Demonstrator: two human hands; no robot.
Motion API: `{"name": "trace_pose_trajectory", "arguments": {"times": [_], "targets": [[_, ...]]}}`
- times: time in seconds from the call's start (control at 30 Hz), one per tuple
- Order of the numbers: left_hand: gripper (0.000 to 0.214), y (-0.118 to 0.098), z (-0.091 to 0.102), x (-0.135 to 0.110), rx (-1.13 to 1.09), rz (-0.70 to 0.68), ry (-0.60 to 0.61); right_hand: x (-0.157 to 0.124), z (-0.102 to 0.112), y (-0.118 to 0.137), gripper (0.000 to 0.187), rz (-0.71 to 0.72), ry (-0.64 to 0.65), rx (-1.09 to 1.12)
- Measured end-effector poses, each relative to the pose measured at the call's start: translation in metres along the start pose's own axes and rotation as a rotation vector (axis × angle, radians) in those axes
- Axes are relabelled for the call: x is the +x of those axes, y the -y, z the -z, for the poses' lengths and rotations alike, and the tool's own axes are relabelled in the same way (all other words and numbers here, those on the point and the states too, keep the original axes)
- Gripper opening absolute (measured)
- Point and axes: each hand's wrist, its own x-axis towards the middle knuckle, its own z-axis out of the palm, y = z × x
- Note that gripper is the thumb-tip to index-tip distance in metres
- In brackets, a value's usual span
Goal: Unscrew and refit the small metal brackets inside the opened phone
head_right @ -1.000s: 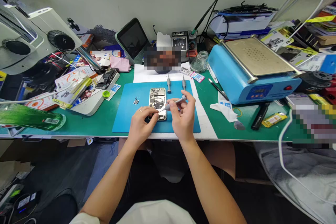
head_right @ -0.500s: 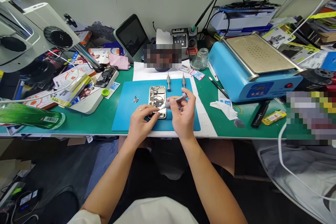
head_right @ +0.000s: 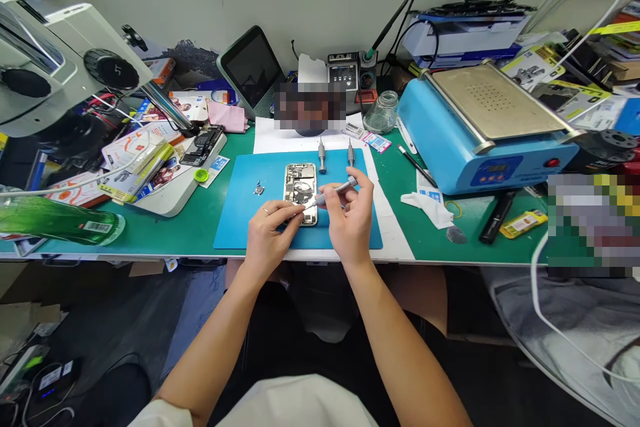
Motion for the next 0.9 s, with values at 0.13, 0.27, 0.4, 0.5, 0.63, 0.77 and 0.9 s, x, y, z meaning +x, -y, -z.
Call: {"name": "trace_pose_trajectory", "arguments": {"times": [0.13, 0.27, 0.4, 0.5, 0.63, 0.77, 0.9], "targets": [[0.012, -0.0005, -0.0005, 0.0, -0.002, 0.024, 0.008, -0.0003, 0.0004, 0.0009, 0.045, -0.013, -0.012, 0.0], [0.012, -0.0004, -0.0003, 0.0, -0.009, 0.046, 0.022, -0.001, 0.0001, 0.0006, 0.044, -0.009, -0.016, 0.002], [0.01, -0.0004, 0.0002, 0.0009, -0.019, 0.074, 0.052, -0.0014, -0.0003, 0.0002, 0.045, -0.01, -0.02, 0.011], [0.008, -0.0011, 0.0009, 0.0019, -0.014, 0.088, 0.072, -0.0011, -0.0002, 0.0006, 0.046, -0.007, -0.019, 0.011], [0.009, -0.0023, 0.002, 0.0028, -0.019, 0.1, 0.081, -0.0007, -0.0002, 0.0013, 0.045, -0.004, -0.011, 0.007], [0.009, -0.0024, 0.0026, 0.0032, -0.031, 0.11, 0.094, -0.0006, -0.0001, 0.0009, 0.043, -0.002, -0.014, 0.005], [0.008, -0.0027, 0.003, 0.0034, -0.021, 0.111, 0.097, -0.0007, 0.0001, 0.0001, 0.044, 0.005, -0.018, 0.002]]}}
